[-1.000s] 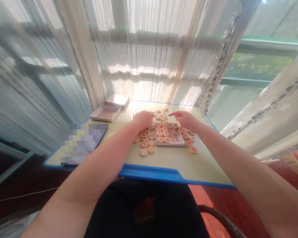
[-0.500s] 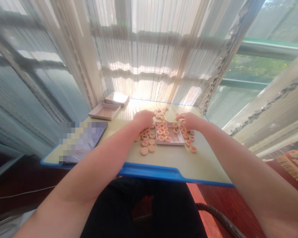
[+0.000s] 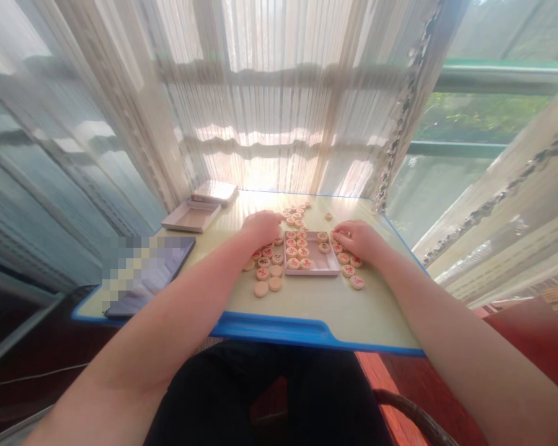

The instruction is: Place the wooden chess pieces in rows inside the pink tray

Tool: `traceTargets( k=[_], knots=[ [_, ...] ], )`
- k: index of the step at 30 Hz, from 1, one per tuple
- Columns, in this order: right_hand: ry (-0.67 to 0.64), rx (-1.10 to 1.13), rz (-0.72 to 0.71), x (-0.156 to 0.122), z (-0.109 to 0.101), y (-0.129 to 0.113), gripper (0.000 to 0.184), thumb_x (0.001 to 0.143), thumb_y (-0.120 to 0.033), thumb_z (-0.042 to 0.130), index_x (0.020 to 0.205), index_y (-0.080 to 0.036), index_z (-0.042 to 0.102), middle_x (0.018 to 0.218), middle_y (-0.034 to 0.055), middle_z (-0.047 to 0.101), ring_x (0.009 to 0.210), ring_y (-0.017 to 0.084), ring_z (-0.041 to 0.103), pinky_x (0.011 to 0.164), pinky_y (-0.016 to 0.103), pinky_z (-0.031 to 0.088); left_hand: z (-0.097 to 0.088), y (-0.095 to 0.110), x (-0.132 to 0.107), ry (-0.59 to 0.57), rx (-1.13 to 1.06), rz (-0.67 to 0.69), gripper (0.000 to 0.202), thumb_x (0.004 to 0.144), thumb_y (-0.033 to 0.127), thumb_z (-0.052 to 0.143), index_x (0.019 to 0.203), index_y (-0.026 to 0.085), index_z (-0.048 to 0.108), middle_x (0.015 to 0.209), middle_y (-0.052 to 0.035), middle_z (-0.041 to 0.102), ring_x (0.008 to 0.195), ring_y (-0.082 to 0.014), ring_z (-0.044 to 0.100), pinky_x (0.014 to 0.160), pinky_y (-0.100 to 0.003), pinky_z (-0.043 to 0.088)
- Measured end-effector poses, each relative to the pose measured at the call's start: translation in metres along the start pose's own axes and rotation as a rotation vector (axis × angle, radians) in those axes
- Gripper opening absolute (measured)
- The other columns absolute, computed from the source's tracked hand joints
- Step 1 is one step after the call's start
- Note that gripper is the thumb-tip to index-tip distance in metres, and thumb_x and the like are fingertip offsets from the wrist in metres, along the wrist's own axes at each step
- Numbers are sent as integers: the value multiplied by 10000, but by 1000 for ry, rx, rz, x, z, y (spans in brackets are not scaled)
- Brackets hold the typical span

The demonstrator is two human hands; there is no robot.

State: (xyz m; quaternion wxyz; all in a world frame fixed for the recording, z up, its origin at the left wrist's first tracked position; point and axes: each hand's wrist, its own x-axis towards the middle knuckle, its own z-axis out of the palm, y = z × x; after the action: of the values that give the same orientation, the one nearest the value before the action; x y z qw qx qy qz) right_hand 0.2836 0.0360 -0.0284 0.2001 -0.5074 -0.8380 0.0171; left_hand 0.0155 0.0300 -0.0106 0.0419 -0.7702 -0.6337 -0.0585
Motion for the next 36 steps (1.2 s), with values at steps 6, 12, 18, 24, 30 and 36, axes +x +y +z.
traceTargets(
  k=[6,12,18,24,30,36],
  knots=[
    [22,20,95,3,0,-2,241,808,-369,569,867,-204,734,830,62,716,868,227,592,761,323,430,0,-2,2,-4,31,26,363,847,247,399,1090,247,668,1102,-58,674,1001,-216,612,870,-326,491],
    [36,32,93,3,1,-1,251,825,-356,536,870,-214,738,776,53,707,888,222,584,774,315,429,0,0,1,-6,60,48,377,874,260,360,1086,225,669,1094,-78,669,991,-225,612,869,-340,488],
    [52,-19,125,4,4,6,261,819,-362,542,878,-207,743,770,69,701,907,231,586,771,320,433,-1,0,-2,-2,83,71,380,893,273,329,1042,205,672,1055,-86,674,970,-226,620,831,-333,498],
    [68,-2,216,4,2,8,261,803,-339,565,931,-202,746,841,67,717,866,210,618,762,298,449,-4,1,-3,-11,77,76,381,890,273,326,1021,200,676,1020,-93,682,937,-240,628,789,-343,506],
    [72,-21,205,4,4,10,264,816,-348,549,918,-210,750,798,59,716,863,214,622,785,303,455,-5,2,-3,-22,81,72,367,886,280,335,1002,201,674,1012,-90,680,925,-228,627,786,-329,506],
    [83,-18,241,4,-1,8,256,763,-323,590,920,-210,758,842,62,723,831,220,634,773,314,462,-5,2,-3,-25,70,75,373,888,286,325,965,180,674,1013,-105,673,921,-247,626,773,-356,509]
  ],
)
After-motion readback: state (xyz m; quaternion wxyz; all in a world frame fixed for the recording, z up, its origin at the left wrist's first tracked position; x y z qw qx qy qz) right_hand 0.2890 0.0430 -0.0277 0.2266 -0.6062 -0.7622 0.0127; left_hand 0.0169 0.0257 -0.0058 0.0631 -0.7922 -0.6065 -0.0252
